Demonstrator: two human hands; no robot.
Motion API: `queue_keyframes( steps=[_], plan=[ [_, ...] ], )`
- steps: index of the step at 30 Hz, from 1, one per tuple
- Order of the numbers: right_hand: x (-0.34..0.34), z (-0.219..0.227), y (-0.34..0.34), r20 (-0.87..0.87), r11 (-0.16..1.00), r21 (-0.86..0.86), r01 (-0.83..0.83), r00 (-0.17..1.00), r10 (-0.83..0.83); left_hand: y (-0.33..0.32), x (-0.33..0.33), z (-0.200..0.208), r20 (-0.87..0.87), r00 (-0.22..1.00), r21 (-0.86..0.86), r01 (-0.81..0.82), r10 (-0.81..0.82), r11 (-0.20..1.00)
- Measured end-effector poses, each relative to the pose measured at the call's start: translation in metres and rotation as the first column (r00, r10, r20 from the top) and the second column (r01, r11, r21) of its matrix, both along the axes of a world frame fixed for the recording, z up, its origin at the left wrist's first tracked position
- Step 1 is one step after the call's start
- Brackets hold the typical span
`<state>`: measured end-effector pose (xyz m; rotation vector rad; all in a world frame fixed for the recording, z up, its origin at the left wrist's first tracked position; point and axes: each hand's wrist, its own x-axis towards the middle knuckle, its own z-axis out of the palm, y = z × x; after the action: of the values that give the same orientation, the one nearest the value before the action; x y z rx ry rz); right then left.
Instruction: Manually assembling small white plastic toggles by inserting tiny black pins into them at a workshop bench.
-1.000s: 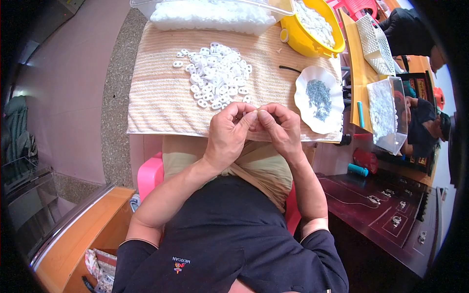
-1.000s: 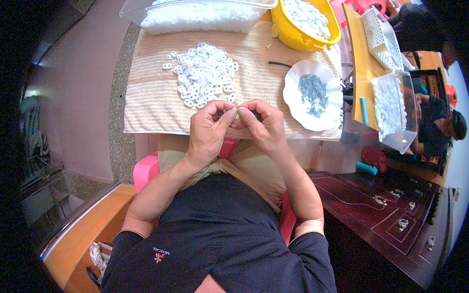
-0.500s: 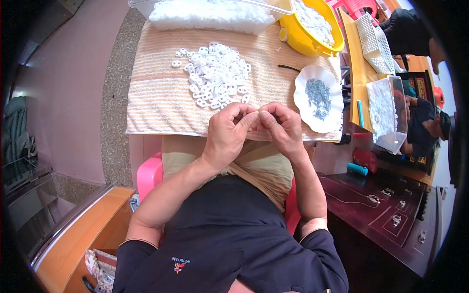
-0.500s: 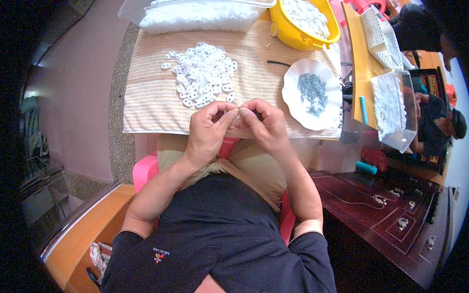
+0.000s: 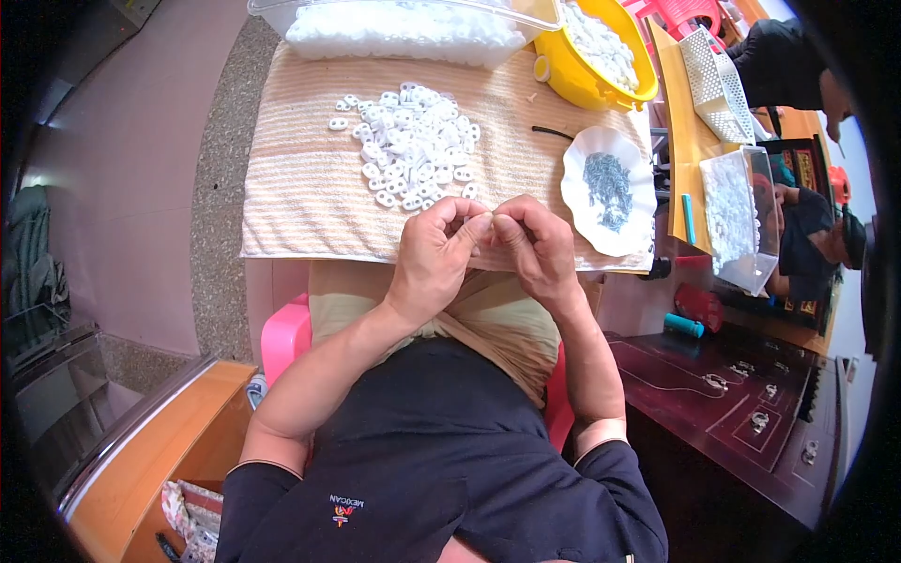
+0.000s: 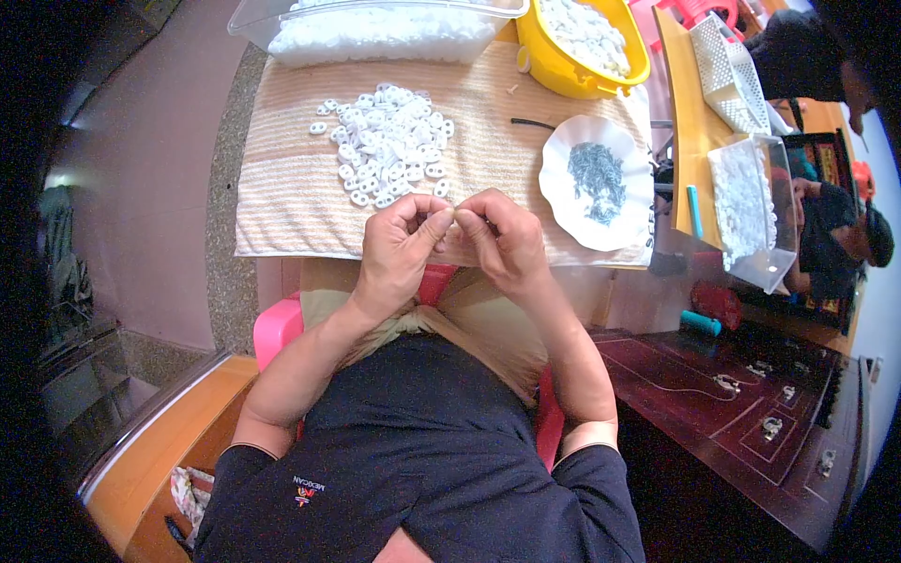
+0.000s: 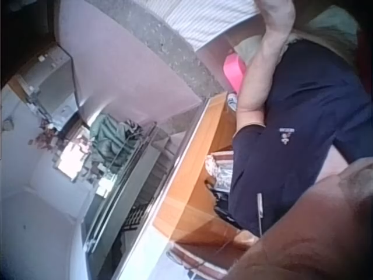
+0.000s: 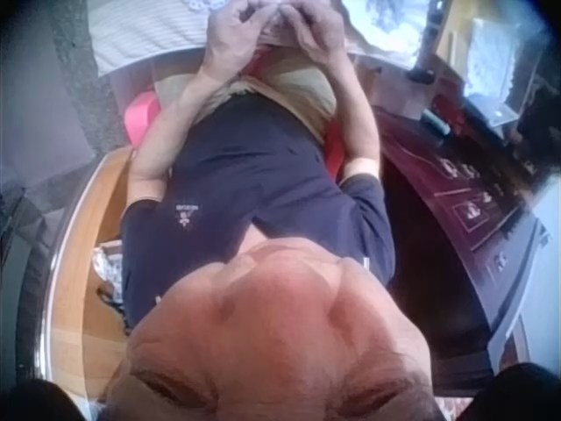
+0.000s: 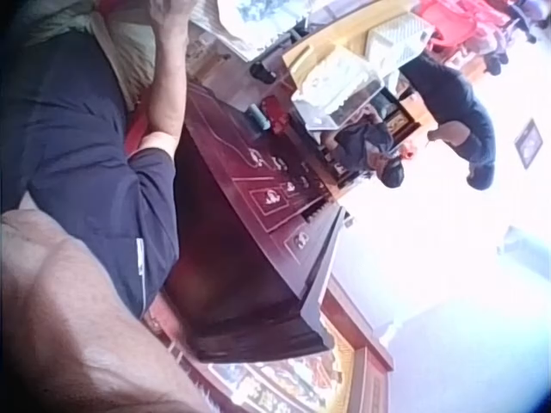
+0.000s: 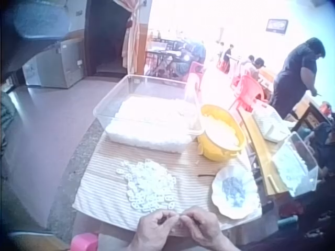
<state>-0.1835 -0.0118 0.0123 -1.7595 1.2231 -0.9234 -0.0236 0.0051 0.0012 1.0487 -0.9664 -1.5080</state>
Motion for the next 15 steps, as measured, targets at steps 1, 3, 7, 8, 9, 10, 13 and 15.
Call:
queue_keyframes(
  steps=[1,3,7,8,9,10,13,15],
  plan=[
    [0.0011,0.0000,-0.0002,-0.013,0.999,-0.034,-0.003,1.000,0.002,0.0000,0.0003,-0.0005,0.001,1.000,-0.003,-0.004,0.004,1.000],
    [0.0030,0.0003,-0.0005,-0.025,0.998,-0.069,-0.007,1.000,0.005,0.0002,0.0010,-0.0015,0.003,1.000,-0.005,-0.009,0.009,1.000],
    [0.0035,0.0011,-0.0007,-0.064,0.986,-0.167,-0.021,0.998,0.010,-0.0004,0.0009,-0.0023,0.005,1.000,-0.002,0.001,-0.001,1.000],
    [0.0036,0.0007,-0.0006,-0.069,0.982,-0.188,-0.025,0.998,0.012,-0.0004,0.0009,-0.0024,0.008,1.000,-0.004,0.001,-0.001,1.000],
    [0.0043,0.0015,-0.0003,-0.069,0.982,-0.188,-0.025,0.998,0.012,-0.0005,0.0012,-0.0022,0.007,1.000,-0.004,0.002,-0.002,1.000],
    [0.0052,0.0030,-0.0001,-0.064,0.981,-0.193,-0.024,0.998,0.012,-0.0007,0.0016,-0.0017,0.022,1.000,-0.011,0.007,-0.006,1.000],
    [0.0059,0.0029,-0.0002,-0.053,0.979,-0.201,-0.025,0.999,0.014,-0.0006,0.0020,-0.0019,0.036,0.999,-0.018,0.013,-0.013,1.000],
    [0.0062,0.0029,-0.0002,-0.046,0.979,-0.204,-0.027,0.999,0.017,-0.0006,0.0018,-0.0024,0.036,0.999,-0.018,0.014,-0.014,1.000]
  ],
)
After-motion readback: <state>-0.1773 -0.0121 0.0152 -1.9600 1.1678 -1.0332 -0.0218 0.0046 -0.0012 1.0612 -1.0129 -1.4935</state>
